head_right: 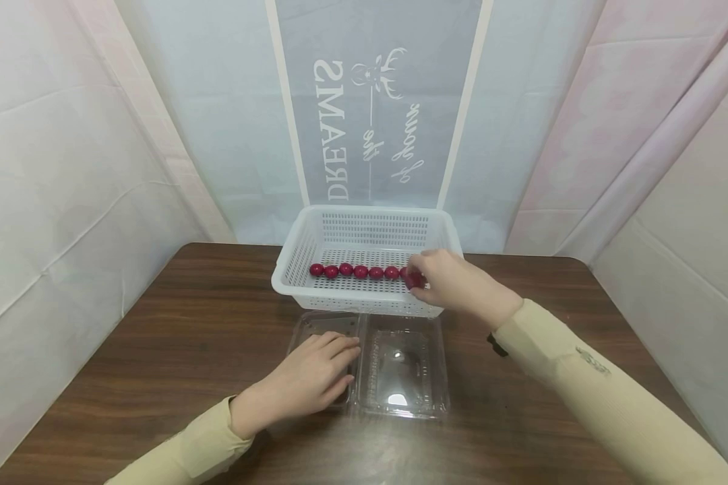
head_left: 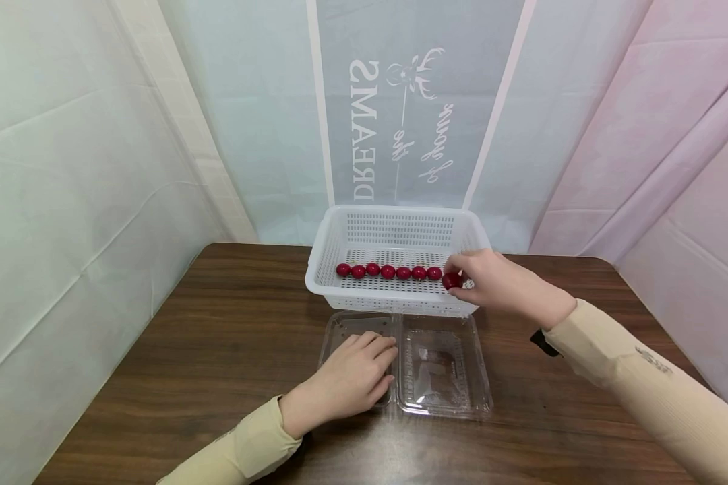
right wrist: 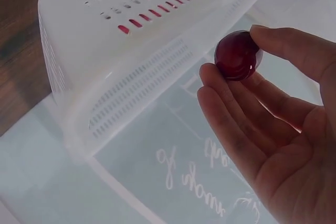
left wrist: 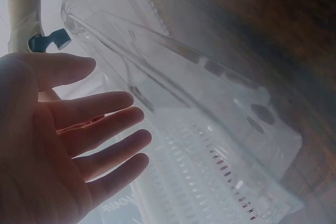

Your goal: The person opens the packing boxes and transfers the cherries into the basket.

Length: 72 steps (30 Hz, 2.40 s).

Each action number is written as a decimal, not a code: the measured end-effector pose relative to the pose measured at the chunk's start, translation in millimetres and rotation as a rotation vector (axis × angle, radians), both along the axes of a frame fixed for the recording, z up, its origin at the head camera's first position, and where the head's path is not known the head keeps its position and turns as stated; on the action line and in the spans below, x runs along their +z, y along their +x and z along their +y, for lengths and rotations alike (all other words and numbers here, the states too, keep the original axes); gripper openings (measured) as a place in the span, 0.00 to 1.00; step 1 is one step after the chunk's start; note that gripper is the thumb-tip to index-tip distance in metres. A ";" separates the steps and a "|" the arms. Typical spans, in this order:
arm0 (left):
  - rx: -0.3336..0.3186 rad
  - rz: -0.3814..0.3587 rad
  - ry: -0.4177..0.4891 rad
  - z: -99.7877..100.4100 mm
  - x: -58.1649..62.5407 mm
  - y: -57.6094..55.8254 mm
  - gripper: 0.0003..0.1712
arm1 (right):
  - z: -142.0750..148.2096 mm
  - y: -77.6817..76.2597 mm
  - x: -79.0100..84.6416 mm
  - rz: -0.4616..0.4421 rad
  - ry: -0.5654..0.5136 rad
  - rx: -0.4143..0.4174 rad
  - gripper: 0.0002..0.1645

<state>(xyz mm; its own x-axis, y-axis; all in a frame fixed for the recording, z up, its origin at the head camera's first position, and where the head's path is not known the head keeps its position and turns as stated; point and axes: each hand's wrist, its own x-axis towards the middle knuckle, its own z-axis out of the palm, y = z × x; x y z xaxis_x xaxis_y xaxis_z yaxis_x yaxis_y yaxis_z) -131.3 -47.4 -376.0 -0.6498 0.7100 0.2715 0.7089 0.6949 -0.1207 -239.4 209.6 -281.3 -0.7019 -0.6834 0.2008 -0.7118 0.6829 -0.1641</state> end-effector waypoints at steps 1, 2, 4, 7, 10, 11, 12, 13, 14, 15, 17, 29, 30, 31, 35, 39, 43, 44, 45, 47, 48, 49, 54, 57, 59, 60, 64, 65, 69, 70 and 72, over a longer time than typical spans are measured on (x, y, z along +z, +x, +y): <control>0.001 -0.002 0.000 0.0 0.0 -0.1 0.22 | 0.1 -2.3 -0.2 -0.007 0.003 -0.005 0.08; 0.001 -0.003 -0.001 -0.1 -0.1 -0.2 0.22 | -0.1 -4.5 -0.3 -0.007 0.005 -0.002 0.09; 0.002 -0.004 -0.001 -0.2 -0.3 -0.3 0.22 | -0.6 -9.4 -0.6 -0.010 0.004 0.007 0.09; 0.003 -0.003 -0.003 -0.2 -0.9 -0.6 0.22 | -1.2 -17.4 -1.0 -0.017 -0.008 0.033 0.09; 0.002 -0.002 -0.002 -0.4 -1.1 -0.7 0.22 | -2.4 -24.3 -0.3 -0.036 -0.006 0.043 0.10; 0.002 -0.002 -0.002 -0.5 -1.2 -0.8 0.22 | -3.0 -26.3 -0.1 -0.043 -0.003 0.043 0.11; 0.001 -0.001 -0.001 -0.6 -1.3 -0.9 0.22 | -3.6 -28.1 0.4 -0.055 0.001 0.045 0.11; 0.001 -0.001 0.000 -0.5 -1.7 -1.1 0.22 | -4.4 -29.7 0.9 -0.065 0.007 0.042 0.11; 0.001 -0.001 -0.001 -0.5 -2.1 -1.2 0.22 | -5.3 -31.3 1.5 -0.076 0.010 0.044 0.10; -0.001 0.001 -0.001 -0.4 -2.6 -1.4 0.22 | -6.5 -32.6 2.4 -0.085 0.011 0.043 0.10; -0.003 0.003 -0.002 -0.2 -3.8 -1.9 0.22 | -8.6 -35.8 3.4 -0.090 0.023 0.039 0.10; 0.001 0.000 0.000 -0.7 -1.9 -1.6 0.22 | -21.7 -60.4 5.2 -0.065 0.136 0.021 0.08; 0.001 0.000 0.000 -0.7 -1.7 -1.7 0.22 | -22.5 -62.3 5.5 -0.065 0.140 0.020 0.08; 0.001 0.002 -0.001 -0.7 -1.5 -1.6 0.22 | -23.6 -64.2 6.0 -0.063 0.145 0.019 0.08; 0.002 0.002 -0.001 -0.3 -0.7 -1.5 0.22 | -27.9 -72.0 6.4 -0.081 0.174 0.000 0.08; 0.001 -0.001 -0.003 -0.1 0.7 -1.3 0.22 | -32.6 -78.9 5.2 -0.115 0.209 -0.031 0.09; -0.002 -0.001 -0.003 -0.2 1.2 -1.0 0.22 | -37.9 -86.0 2.6 -0.162 0.243 -0.062 0.11; -0.003 -0.001 -0.003 -0.2 1.3 -1.0 0.22 | -39.5 -87.5 2.4 -0.174 0.249 -0.068 0.11; -0.003 -0.001 -0.003 -0.2 1.3 -1.1 0.22 | -40.9 -89.4 2.2 -0.182 0.255 -0.076 0.10; -0.001 -0.001 -0.004 -0.3 1.2 -1.1 0.22 | -43.6 -92.9 1.9 -0.197 0.268 -0.091 0.10; -0.001 -0.001 -0.005 -0.4 1.1 -1.1 0.22 | -44.9 -94.4 1.8 -0.204 0.276 -0.104 0.10; -0.001 -0.001 -0.006 -0.5 0.8 -1.3 0.22 | -46.1 -95.9 1.6 -0.213 0.280 -0.110 0.10; -0.002 0.000 -0.006 -1.1 -0.2 -1.4 0.22 | -51.1 -102.8 0.0 -0.242 0.300 -0.149 0.09; -0.002 0.004 -0.007 -1.4 0.1 -1.6 0.22 | -53.0 -106.3 -0.3 -0.254 0.307 -0.170 0.09; -0.003 0.006 -0.006 -1.3 0.2 -1.7 0.22 | -53.5 -108.0 -0.8 -0.263 0.318 -0.187 0.10; -0.004 0.006 -0.005 -1.4 0.3 -1.7 0.22 | -53.5 -108.8 -1.0 -0.270 0.323 -0.197 0.10; -0.002 0.006 -0.002 -1.8 1.0 -1.8 0.22 | -52.7 -112.2 -2.9 -0.294 0.330 -0.228 0.10; -0.001 0.006 -0.002 -1.8 0.9 -1.8 0.22 | -52.3 -113.0 -3.5 -0.300 0.330 -0.233 0.10; 0.001 0.004 -0.005 -2.1 1.0 -2.0 0.22 | -50.5 -117.0 -7.6 -0.320 0.346 -0.252 0.10; 0.002 0.004 -0.006 -2.2 0.9 -2.0 0.22 | -50.0 -118.0 -8.6 -0.327 0.351 -0.258 0.10; 0.003 0.003 -0.008 -2.3 0.9 -2.1 0.22 | -48.7 -120.2 -10.9 -0.340 0.358 -0.264 0.10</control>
<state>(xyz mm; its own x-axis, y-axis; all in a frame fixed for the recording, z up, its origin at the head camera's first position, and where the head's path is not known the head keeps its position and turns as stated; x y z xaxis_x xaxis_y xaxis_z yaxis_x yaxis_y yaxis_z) -133.3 -49.8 -375.1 -0.6510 0.7104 0.2673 0.7067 0.6958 -0.1283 -359.6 160.9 -292.2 -0.8431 -0.4596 -0.2793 -0.4566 0.8861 -0.0796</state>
